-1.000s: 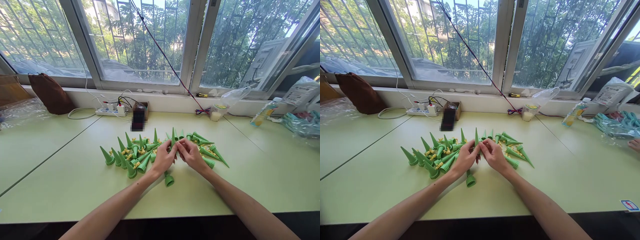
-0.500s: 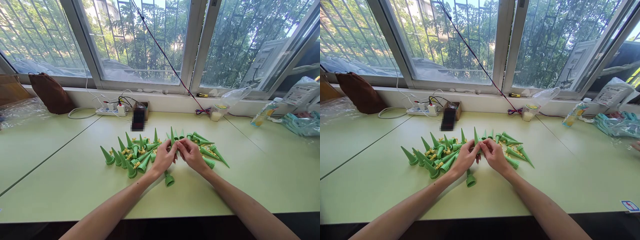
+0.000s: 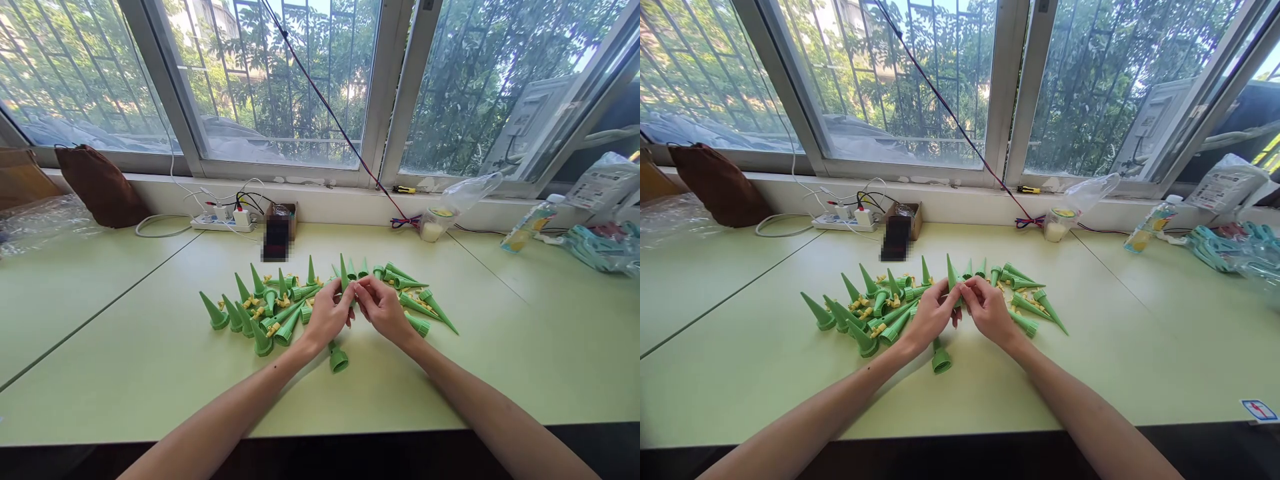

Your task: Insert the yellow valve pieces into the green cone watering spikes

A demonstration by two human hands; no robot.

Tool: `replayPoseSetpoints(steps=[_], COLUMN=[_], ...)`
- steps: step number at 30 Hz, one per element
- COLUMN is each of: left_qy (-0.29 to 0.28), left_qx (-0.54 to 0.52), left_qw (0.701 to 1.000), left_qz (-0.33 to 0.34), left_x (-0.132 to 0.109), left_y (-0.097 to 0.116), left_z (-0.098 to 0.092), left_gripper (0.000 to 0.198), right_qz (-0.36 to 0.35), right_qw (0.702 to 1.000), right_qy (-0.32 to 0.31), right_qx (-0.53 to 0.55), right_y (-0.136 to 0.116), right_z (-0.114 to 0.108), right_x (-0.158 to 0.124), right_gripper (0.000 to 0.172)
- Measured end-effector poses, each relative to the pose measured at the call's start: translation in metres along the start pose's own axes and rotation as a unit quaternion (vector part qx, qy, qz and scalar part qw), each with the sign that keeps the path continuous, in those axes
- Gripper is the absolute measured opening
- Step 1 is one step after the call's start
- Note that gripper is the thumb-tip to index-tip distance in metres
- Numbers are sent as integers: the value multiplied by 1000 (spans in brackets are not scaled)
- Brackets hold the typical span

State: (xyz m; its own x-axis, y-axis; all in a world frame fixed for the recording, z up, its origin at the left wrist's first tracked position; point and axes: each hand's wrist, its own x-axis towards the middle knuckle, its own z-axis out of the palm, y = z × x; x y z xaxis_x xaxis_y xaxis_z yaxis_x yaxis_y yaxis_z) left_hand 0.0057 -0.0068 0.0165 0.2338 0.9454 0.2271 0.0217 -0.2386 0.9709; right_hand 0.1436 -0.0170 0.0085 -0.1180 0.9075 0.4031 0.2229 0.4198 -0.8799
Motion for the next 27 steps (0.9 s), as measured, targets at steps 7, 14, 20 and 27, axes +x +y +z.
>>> replayPoseSetpoints(steps=[7,14,20,27], left_qy=[-2,-4,-5,-7], left_qx=[4,8,12,13], left_qw=[1000,1000,1000,1000], left_qz=[-1,-3,-1,1], left_x=[0,-1,-1,-1], left_y=[2,2,1,-2], left_z=[0,0,0,1], left_gripper=[34,34,34,33], right_qz=[-4,-3,-7,-8], right_qw=[1000,1000,1000,999], right_qy=[-4,-20,-23,-29], right_qx=[16,14,18,23], right_y=[0,0,2,1], right_z=[0,-2,-2,-2], right_x=[0,0,0,0], right_gripper=[28,26,25,24])
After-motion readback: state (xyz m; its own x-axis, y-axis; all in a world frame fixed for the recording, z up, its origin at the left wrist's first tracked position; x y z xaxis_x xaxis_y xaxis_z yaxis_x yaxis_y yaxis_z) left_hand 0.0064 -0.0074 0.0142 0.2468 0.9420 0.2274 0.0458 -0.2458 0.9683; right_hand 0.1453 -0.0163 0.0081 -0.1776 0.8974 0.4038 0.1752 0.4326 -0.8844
